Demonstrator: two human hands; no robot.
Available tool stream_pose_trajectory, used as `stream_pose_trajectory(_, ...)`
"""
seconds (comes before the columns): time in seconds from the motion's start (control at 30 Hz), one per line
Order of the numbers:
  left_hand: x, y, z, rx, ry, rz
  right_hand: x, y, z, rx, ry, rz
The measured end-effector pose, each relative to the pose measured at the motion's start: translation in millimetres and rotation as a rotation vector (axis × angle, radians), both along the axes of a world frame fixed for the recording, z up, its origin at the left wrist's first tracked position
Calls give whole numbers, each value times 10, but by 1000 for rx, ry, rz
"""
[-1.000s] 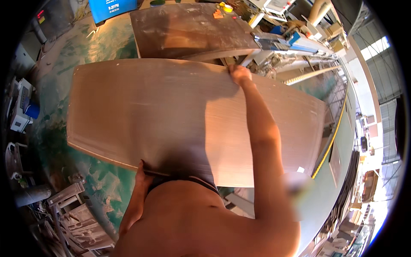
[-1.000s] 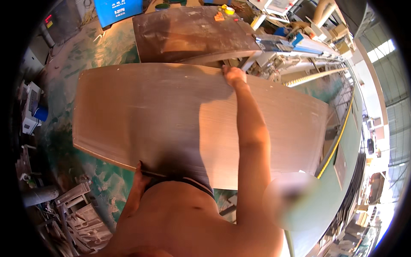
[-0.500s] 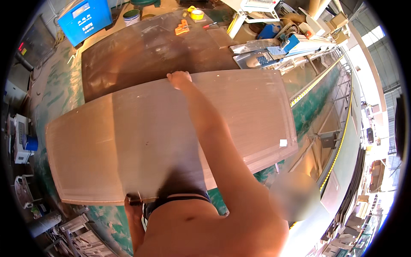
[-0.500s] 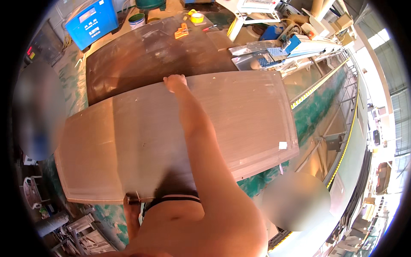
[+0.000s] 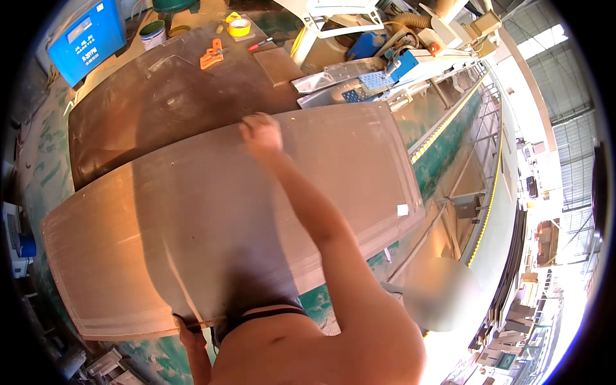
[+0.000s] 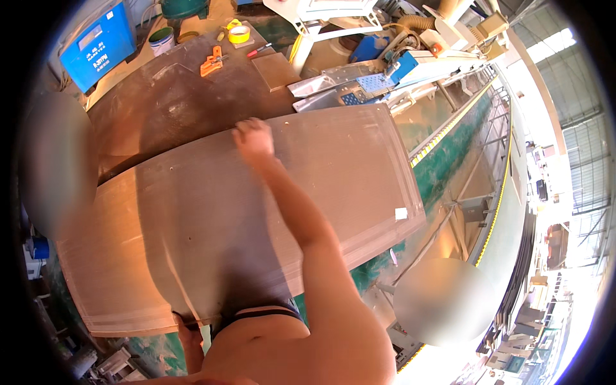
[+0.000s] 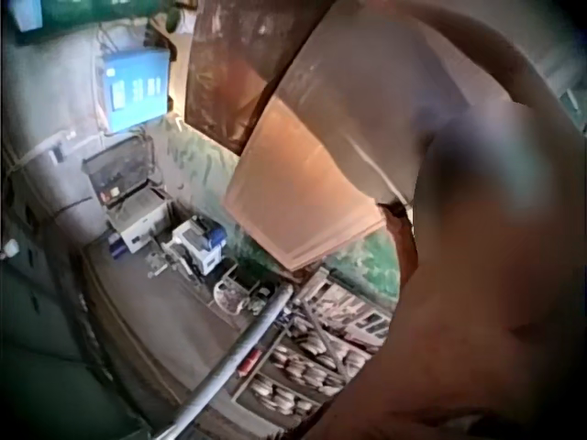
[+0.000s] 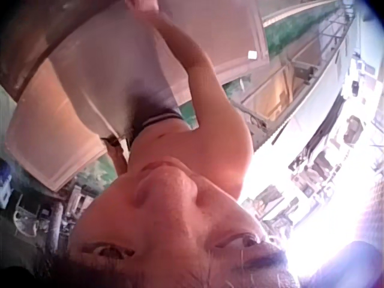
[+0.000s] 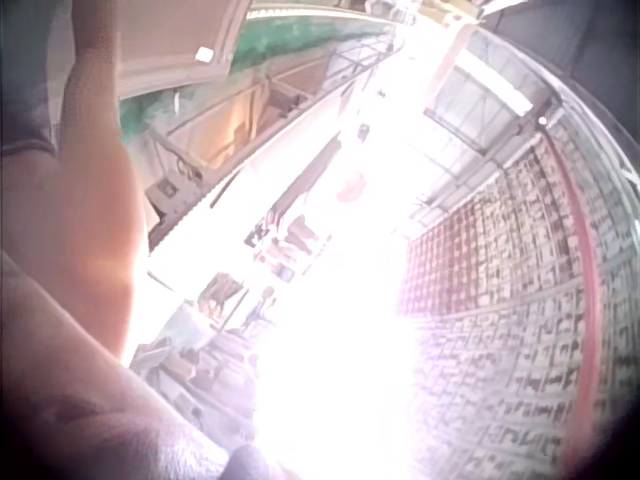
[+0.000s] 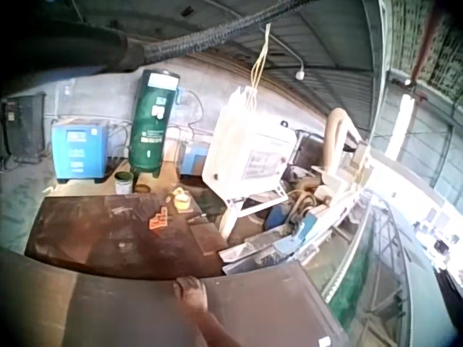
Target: The person lifts a wooden board onto a conveyor belt, replaces a roll of edge banding material on a circular machine reel, and feeds another board into the machine.
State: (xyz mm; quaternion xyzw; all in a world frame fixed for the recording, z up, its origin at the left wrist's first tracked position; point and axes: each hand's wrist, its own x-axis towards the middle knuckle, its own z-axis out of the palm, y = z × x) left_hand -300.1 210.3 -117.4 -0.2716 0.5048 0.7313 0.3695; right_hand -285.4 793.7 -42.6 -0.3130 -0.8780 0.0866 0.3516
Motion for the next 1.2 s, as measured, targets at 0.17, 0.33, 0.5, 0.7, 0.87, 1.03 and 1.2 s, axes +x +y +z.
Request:
stream_pose_trajectory(0.17,-12,201,9,10,79,46,2381,222,-79,270,-86,-397)
stream_pose_trajectory(0.33,-4,624,260,-37,71,349,4788,-163,-303,-24,103,-1331)
stream_pose_trajectory(0.5,-140,579,-40,-2,79,468,4932,-70,-610,-797,1079,-854)
stream_pose_trajectory(0.7,-192,305,-477,108,81,466,4798,205,-537,-844,1150,-746)
stream_pose_trajectory(0.87,-7,398,-472,-117,-14,484,5230,514,-645,-663,814,-1089)
stream_pose_trajectory(1.03,135,466,-397,-11,33,541,5559,941,-386,-507,210,-1226)
stream_pose_trajectory(1.2,239,281,-418,-199,178,552,5472,873,-352,-471,195,-1210)
